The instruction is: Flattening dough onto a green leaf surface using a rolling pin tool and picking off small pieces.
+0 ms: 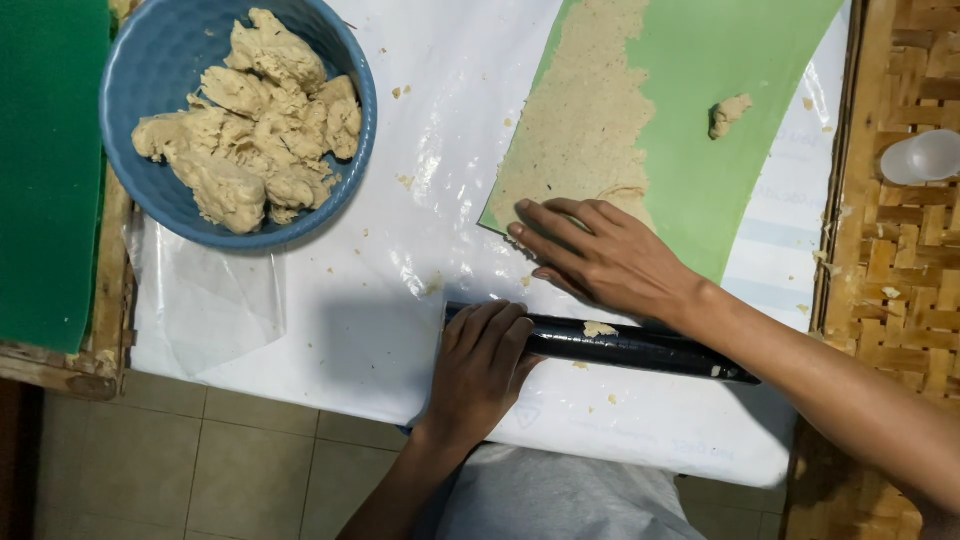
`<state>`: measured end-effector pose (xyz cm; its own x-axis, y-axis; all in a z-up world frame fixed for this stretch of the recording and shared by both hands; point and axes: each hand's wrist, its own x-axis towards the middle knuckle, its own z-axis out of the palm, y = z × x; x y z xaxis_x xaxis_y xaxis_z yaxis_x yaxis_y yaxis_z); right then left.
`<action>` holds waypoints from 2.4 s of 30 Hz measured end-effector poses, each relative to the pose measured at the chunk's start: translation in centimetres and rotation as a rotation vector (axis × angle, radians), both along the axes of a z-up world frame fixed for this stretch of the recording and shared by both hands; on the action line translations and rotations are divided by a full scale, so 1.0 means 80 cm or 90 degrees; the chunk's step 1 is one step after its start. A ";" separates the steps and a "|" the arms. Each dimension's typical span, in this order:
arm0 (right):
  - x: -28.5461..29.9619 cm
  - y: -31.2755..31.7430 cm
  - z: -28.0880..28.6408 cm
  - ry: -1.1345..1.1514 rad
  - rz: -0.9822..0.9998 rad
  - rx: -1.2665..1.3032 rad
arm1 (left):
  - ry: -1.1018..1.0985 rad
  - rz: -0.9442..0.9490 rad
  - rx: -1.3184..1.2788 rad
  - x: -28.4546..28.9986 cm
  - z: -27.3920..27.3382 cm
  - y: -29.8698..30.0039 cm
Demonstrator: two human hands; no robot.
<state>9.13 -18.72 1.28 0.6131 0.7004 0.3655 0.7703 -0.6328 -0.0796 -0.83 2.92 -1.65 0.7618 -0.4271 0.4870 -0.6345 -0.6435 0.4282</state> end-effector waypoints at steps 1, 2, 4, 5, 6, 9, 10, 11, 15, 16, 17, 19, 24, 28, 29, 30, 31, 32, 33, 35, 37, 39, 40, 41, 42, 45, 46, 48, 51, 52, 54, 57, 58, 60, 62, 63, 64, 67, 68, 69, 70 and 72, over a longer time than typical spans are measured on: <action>0.000 0.002 -0.002 -0.001 -0.002 0.000 | -0.001 -0.002 0.000 0.000 0.000 0.000; 0.000 0.004 -0.003 -0.012 0.003 -0.008 | -0.001 0.000 0.000 0.000 -0.001 0.000; 0.002 0.008 -0.004 -0.021 0.011 -0.015 | 0.000 0.005 0.000 0.000 -0.001 0.000; 0.003 0.009 -0.004 -0.043 0.024 -0.028 | 0.000 0.008 -0.005 0.000 -0.001 -0.001; 0.001 0.008 -0.003 -0.063 0.033 -0.042 | 0.001 0.007 -0.011 0.000 0.000 -0.002; 0.001 0.011 -0.007 -0.074 0.062 -0.043 | -0.003 0.001 -0.007 0.001 -0.002 -0.001; 0.001 0.008 -0.006 -0.073 0.060 -0.043 | -0.003 -0.001 -0.006 0.001 -0.001 -0.001; 0.002 0.006 -0.005 -0.018 0.070 -0.003 | 0.002 -0.006 -0.002 0.001 0.000 -0.001; -0.008 -0.003 -0.001 0.105 0.087 0.042 | 0.004 0.001 0.007 0.000 0.007 0.001; -0.010 -0.001 0.000 0.106 0.086 0.042 | 0.006 0.001 0.007 -0.002 0.006 0.001; -0.012 0.000 0.000 0.097 0.104 0.042 | 0.004 0.007 -0.001 -0.003 0.004 0.000; -0.013 -0.004 -0.008 0.086 0.115 0.040 | 0.001 0.005 -0.012 -0.002 0.002 -0.001; -0.016 -0.029 -0.039 0.213 0.061 -0.008 | -0.001 -0.003 0.018 0.000 0.003 0.003; -0.036 -0.039 0.062 0.431 -0.048 0.109 | 0.009 -0.002 0.014 0.005 0.013 0.001; -0.049 -0.038 0.071 0.513 -0.070 0.114 | 0.013 0.001 0.014 0.004 0.012 0.001; -0.060 -0.039 0.080 0.588 -0.096 0.118 | 0.012 0.001 0.012 0.009 0.010 0.000; -0.070 -0.041 0.073 0.585 -0.101 0.117 | 0.009 -0.004 0.008 0.012 0.010 -0.002; -0.083 -0.041 0.065 0.519 -0.100 0.118 | 0.012 -0.009 0.008 0.013 0.012 -0.002; -0.097 -0.042 0.057 0.454 -0.099 0.118 | 0.015 -0.013 0.009 0.014 0.013 -0.002; -0.113 -0.045 0.048 0.437 -0.122 0.165 | 0.027 -0.031 0.011 0.010 0.015 -0.001; -0.122 -0.052 0.039 0.416 -0.141 0.212 | 0.035 -0.046 0.014 0.009 0.014 -0.003; -0.129 -0.061 0.028 0.449 -0.181 0.244 | 0.041 -0.046 0.017 0.003 0.012 -0.004; -0.121 -0.063 0.024 0.448 -0.184 0.246 | 0.041 -0.050 0.018 0.004 0.011 -0.005; -0.114 -0.065 0.020 0.435 -0.222 0.275 | 0.042 -0.045 0.022 0.004 0.011 -0.005; -0.106 -0.069 0.017 0.420 -0.259 0.302 | 0.042 -0.039 0.024 0.004 0.010 -0.006; -0.074 -0.056 0.034 0.334 -0.309 0.311 | 0.033 -0.042 0.031 0.007 0.005 -0.006; -0.068 -0.054 0.032 0.331 -0.306 0.311 | 0.030 -0.039 0.031 0.007 0.006 -0.007; -0.057 -0.048 0.028 0.310 -0.280 0.304 | 0.055 -0.044 0.043 0.006 0.009 -0.006; -0.056 -0.049 0.012 0.267 -0.252 0.229 | 0.044 -0.037 0.066 0.012 0.021 -0.009; -0.058 -0.048 0.014 0.269 -0.249 0.227 | 0.045 -0.034 0.066 0.015 0.021 -0.009; -0.062 -0.046 0.019 0.233 -0.240 0.149 | 0.017 -0.061 0.114 0.022 0.022 -0.010; -0.075 -0.046 0.031 0.257 -0.241 0.084 | -0.007 -0.087 0.127 0.033 0.018 -0.011; -0.077 -0.051 0.034 0.256 -0.245 0.083 | -0.008 -0.090 0.125 0.043 0.024 -0.011; -0.082 -0.059 0.039 0.344 -0.243 0.207 | -0.068 -0.110 0.144 0.059 0.038 -0.009; -0.084 -0.078 0.038 0.326 -0.280 0.221 | -0.084 -0.129 0.125 0.086 0.059 -0.013; -0.084 -0.088 0.037 0.306 -0.315 0.234 | -0.101 -0.146 0.106 0.100 0.069 -0.014; -0.081 -0.089 0.043 0.306 -0.316 0.235 | -0.101 -0.147 0.107 0.115 0.057 -0.018; -0.070 -0.097 0.045 0.264 -0.400 0.120 | -0.148 -0.153 0.133 0.156 0.038 -0.031; -0.066 -0.098 0.035 0.251 -0.425 0.095 | -0.109 -0.177 0.149 0.164 0.042 -0.033; -0.062 -0.100 0.024 0.238 -0.450 0.071 | -0.070 -0.201 0.166 0.173 0.046 -0.036; -0.061 -0.103 0.011 0.237 -0.453 0.071 | -0.071 -0.204 0.165 0.175 0.049 -0.039; -0.060 -0.109 -0.016 0.208 -0.474 0.036 | 0.070 -0.236 0.143 0.180 0.054 -0.042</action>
<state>4.32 -27.40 0.03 0.9924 0.0532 0.1109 0.0820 -0.9582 -0.2741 13.60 -0.43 2.70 0.5790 -0.7672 0.2760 -0.7986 -0.4654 0.3816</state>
